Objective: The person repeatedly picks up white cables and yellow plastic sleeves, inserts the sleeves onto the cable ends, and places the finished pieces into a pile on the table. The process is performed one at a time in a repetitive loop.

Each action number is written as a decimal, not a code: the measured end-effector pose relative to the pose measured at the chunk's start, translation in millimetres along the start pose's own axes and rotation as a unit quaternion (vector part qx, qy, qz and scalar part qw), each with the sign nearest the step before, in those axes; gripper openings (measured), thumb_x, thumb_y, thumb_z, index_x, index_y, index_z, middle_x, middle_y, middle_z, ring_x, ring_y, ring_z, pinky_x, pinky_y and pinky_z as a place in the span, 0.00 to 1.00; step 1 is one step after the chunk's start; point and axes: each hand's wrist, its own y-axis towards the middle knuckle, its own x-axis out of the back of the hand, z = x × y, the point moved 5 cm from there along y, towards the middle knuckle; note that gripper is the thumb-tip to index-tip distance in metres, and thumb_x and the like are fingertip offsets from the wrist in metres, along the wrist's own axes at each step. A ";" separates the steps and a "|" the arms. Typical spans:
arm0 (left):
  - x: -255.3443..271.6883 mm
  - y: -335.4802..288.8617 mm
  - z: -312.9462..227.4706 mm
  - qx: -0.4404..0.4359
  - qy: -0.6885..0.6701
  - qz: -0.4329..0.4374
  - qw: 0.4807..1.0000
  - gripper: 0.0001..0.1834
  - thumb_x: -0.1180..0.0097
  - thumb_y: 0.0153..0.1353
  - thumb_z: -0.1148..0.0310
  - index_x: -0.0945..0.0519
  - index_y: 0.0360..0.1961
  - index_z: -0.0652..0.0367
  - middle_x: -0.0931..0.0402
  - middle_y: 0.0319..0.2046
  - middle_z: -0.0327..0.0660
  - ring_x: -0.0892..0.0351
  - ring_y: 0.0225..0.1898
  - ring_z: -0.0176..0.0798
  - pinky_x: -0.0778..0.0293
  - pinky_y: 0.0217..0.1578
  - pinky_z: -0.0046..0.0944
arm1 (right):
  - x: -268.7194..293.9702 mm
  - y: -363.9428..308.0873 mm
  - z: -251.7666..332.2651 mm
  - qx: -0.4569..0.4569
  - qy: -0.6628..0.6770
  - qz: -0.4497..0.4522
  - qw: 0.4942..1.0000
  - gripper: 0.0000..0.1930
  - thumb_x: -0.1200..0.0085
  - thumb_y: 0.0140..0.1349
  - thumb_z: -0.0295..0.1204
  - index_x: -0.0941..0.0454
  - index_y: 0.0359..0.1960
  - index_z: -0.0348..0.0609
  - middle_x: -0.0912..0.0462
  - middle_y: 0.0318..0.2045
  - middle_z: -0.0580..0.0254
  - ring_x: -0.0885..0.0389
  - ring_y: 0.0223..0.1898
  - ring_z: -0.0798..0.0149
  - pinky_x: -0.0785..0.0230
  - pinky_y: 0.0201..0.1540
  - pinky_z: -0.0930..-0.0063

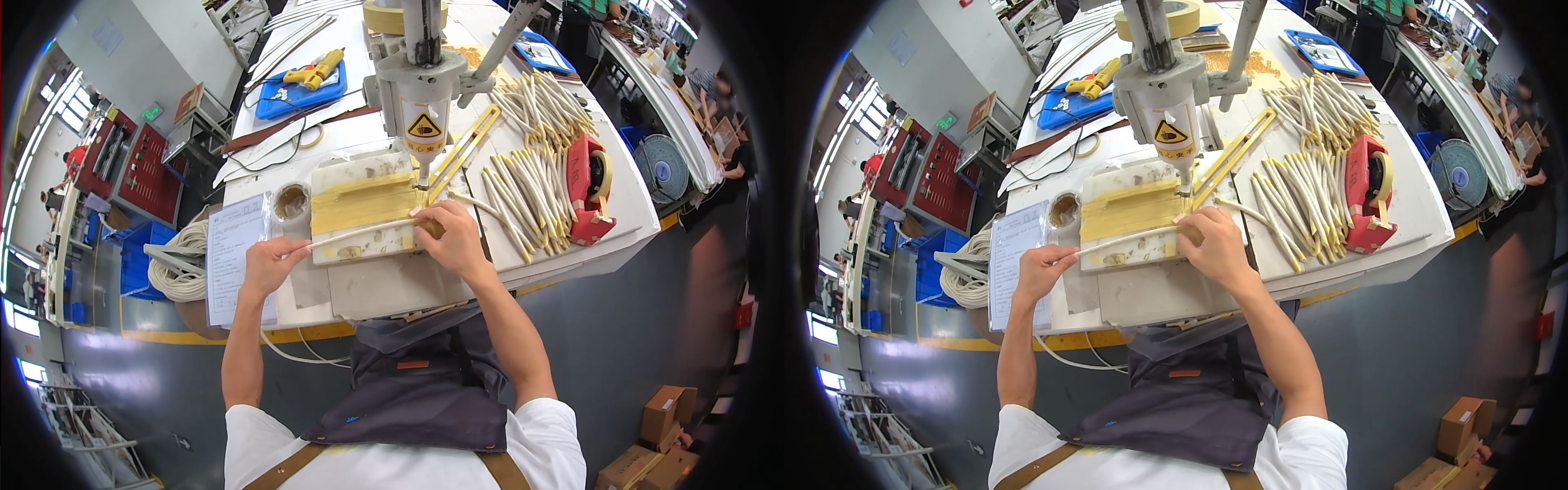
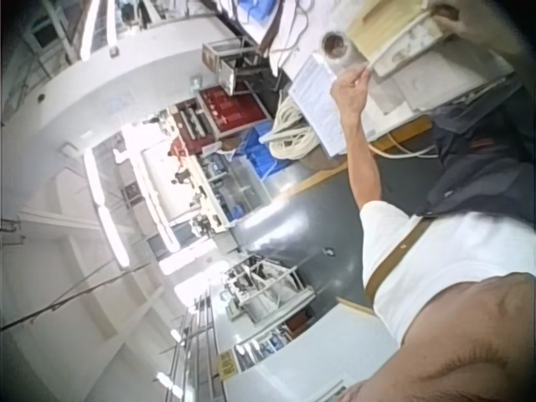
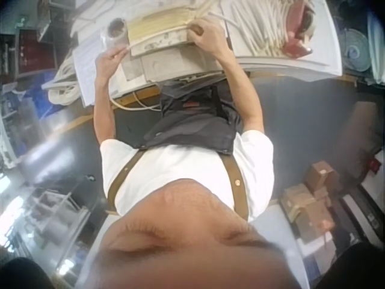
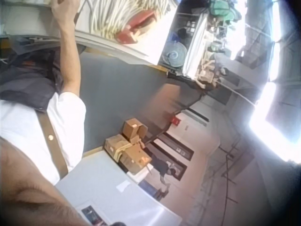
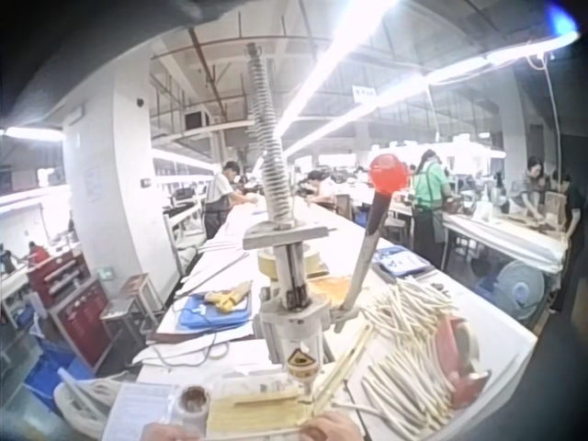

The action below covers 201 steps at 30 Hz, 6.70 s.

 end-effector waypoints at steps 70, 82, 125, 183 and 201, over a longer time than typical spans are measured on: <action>-106.8 -55.6 -164.2 0.116 -0.527 0.211 0.815 0.07 0.37 0.64 0.79 0.18 0.42 0.71 0.14 0.34 0.49 0.16 0.31 0.33 0.19 0.33 0.30 | 255.9 -134.7 -107.0 -0.310 0.110 -0.285 0.900 0.15 0.40 0.69 0.30 0.14 0.30 0.27 0.15 0.48 0.47 0.18 0.51 0.64 0.29 0.51 0.72; -107.3 -65.4 -189.4 -0.029 -0.384 0.088 0.919 0.10 0.34 0.62 0.76 0.14 0.44 0.68 0.12 0.38 0.46 0.14 0.35 0.30 0.18 0.37 0.29 | 124.7 -83.3 113.5 -0.114 0.097 0.067 0.986 0.06 0.33 0.60 0.23 0.18 0.27 0.36 0.12 0.30 0.58 0.17 0.25 0.71 0.27 0.27 0.81; -114.6 -75.4 -186.4 0.097 -0.566 0.208 0.792 0.09 0.37 0.67 0.72 0.18 0.43 0.66 0.16 0.32 0.41 0.19 0.30 0.26 0.25 0.29 0.26 | 114.4 -77.7 116.6 -0.086 0.122 0.147 0.978 0.09 0.29 0.58 0.31 0.14 0.33 0.39 0.13 0.29 0.59 0.15 0.25 0.66 0.25 0.28 0.74; -108.1 -82.6 -188.8 0.011 -0.459 0.289 0.840 0.14 0.42 0.72 0.67 0.17 0.46 0.69 0.24 0.20 0.39 0.27 0.20 0.27 0.32 0.20 0.29 | 100.8 -88.6 96.7 -0.046 0.202 0.125 0.970 0.09 0.29 0.55 0.23 0.15 0.36 0.33 0.15 0.29 0.60 0.19 0.28 0.73 0.29 0.28 0.80; -98.2 -83.9 -195.1 -0.179 -0.248 0.043 0.951 0.08 0.38 0.65 0.71 0.16 0.41 0.65 0.21 0.23 0.41 0.22 0.21 0.31 0.28 0.20 0.31 | 46.7 -115.9 71.1 -0.327 0.616 0.123 0.706 0.11 0.36 0.66 0.29 0.15 0.44 0.34 0.22 0.26 0.67 0.28 0.21 0.75 0.38 0.23 0.81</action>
